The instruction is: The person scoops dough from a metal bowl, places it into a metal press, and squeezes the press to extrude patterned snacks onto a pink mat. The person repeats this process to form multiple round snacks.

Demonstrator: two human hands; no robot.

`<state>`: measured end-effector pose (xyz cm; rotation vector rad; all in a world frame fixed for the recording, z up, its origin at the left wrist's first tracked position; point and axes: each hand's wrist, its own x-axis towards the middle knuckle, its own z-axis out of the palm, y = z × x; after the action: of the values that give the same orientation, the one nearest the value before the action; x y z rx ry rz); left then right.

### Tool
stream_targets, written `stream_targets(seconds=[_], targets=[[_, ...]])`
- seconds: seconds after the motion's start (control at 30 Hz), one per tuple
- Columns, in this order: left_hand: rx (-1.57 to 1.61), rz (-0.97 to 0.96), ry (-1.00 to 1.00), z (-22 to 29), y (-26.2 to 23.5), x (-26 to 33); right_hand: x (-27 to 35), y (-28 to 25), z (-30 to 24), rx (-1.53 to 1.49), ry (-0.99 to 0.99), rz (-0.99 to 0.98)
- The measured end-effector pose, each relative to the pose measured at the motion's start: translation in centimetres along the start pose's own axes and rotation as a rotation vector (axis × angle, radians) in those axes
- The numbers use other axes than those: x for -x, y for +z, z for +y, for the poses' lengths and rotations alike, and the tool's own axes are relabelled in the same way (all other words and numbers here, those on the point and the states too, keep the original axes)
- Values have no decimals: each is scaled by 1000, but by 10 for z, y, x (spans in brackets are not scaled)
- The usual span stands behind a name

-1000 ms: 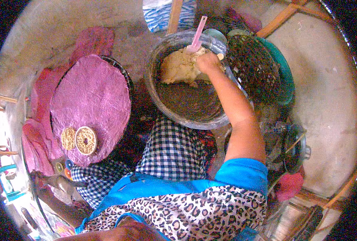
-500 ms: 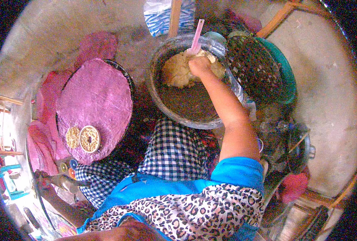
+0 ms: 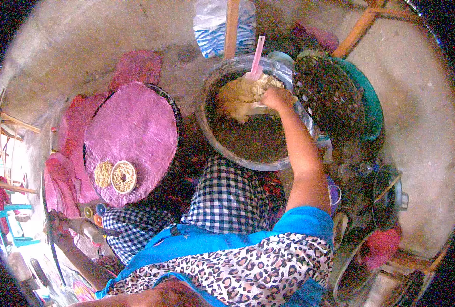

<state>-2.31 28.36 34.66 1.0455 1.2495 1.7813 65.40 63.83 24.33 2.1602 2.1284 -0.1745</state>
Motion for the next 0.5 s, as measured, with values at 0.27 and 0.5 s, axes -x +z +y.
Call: stream_targets(seconds=[0.27,0.5], targets=[[-102,130,-44,3,8,0,23,-48,44,-206,-1,50],[69,70,27,15,63,-13,75,-92,18,-832,-284,163]])
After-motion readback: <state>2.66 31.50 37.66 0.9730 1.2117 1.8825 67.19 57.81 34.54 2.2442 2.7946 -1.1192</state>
